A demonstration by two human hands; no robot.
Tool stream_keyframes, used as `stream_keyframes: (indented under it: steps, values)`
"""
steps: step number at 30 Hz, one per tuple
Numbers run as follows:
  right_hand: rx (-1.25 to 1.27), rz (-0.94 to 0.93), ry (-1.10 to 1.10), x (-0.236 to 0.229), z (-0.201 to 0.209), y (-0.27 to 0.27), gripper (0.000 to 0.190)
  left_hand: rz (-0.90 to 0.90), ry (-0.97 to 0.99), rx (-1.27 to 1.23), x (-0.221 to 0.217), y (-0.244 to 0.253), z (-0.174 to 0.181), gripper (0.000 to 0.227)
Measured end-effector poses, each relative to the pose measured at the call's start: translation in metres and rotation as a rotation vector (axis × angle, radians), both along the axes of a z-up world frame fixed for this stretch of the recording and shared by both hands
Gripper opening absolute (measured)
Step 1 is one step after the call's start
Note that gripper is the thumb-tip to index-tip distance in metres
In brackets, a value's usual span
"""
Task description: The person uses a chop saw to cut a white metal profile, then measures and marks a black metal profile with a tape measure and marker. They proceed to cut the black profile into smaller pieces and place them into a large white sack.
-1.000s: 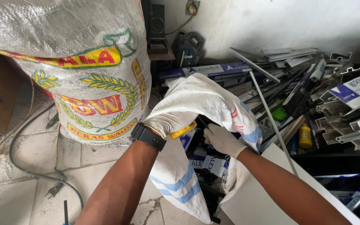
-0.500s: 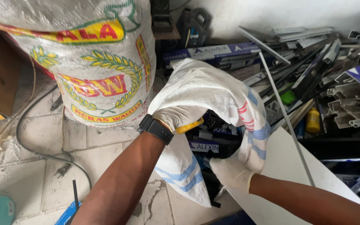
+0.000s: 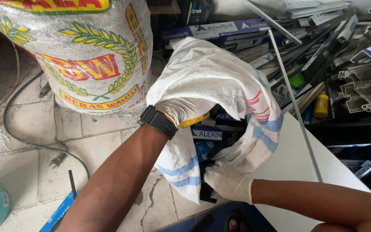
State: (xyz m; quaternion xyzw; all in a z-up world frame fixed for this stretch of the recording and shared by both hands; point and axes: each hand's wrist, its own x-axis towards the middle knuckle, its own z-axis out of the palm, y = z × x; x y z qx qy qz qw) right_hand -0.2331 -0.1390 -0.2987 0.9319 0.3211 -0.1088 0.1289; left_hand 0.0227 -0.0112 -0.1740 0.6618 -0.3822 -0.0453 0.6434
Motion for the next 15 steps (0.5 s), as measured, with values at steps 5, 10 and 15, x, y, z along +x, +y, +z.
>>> stream_keyframes:
  steps: [5, 10, 15]
  values:
    - [0.295, 0.168, 0.082, 0.005, -0.038, -0.024, 0.025, 0.15, -0.268, 0.274, 0.005, 0.0, -0.023, 0.075]
    - [0.759, -0.682, 0.625, 0.036, 0.08, 0.023, 0.028, 0.095, -0.154, 0.257, 0.002, 0.004, -0.028, 0.076]
    - [0.515, -0.797, 0.045, 0.07, -0.009, -0.049, 0.024, 0.039, -0.026, 0.241, -0.009, 0.008, -0.038, 0.076]
